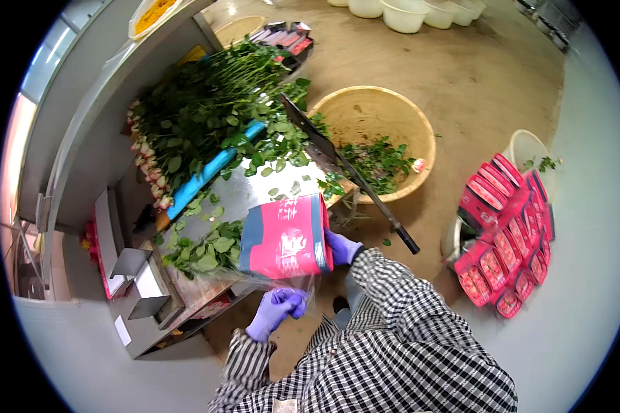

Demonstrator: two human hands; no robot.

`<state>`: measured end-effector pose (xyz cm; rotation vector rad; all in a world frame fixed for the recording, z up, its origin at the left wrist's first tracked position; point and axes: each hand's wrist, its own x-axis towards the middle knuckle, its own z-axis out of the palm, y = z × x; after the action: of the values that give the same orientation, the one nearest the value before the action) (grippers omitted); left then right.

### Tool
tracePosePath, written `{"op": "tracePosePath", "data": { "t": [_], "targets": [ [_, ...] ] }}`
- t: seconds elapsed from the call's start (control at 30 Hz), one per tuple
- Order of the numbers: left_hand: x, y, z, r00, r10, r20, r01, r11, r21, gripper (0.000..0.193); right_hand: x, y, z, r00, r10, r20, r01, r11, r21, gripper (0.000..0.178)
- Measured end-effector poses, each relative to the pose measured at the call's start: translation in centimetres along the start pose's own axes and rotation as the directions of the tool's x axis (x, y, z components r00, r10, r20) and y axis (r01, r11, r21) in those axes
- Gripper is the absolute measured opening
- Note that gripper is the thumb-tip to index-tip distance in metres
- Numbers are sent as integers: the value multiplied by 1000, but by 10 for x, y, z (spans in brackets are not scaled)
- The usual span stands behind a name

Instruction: The person selects roses and greenery, trims stems with shears, and wraps each bouquet in paper and plastic. The finished bundles are stacked on the floor next to other completed packages.

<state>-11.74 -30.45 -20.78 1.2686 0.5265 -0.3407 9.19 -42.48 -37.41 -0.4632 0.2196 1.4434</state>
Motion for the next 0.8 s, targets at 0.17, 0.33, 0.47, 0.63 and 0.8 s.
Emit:
{"op": "tracePosePath", "data": {
  "t": [0.17, 0.33, 0.47, 0.63, 0.8],
  "targets": [
    [-59, 63, 140, 730, 114, 673, -296, 941, 162, 28, -211, 18, 26, 939, -344, 16, 344, 937, -52, 48],
    [-64, 40, 252, 266, 27, 964, -420, 903, 91, 29, -431, 105, 15, 745, -538, -394, 517, 839, -167, 49],
    [-45, -20, 276, 205, -170, 964, 354, 931, 89, 29, -529, 164, 0, 537, -594, -600, 666, 734, -131, 50],
    [-4, -57, 281, 204, -462, 863, 882, 469, 43, 30, -552, 167, -4, 495, -653, -573, 859, 466, 211, 50],
    [92, -46, 301, 214, -722, 658, 765, 543, 347, 33, -516, 168, -138, 583, -603, -544, 797, 554, 240, 46]
  ]
}}
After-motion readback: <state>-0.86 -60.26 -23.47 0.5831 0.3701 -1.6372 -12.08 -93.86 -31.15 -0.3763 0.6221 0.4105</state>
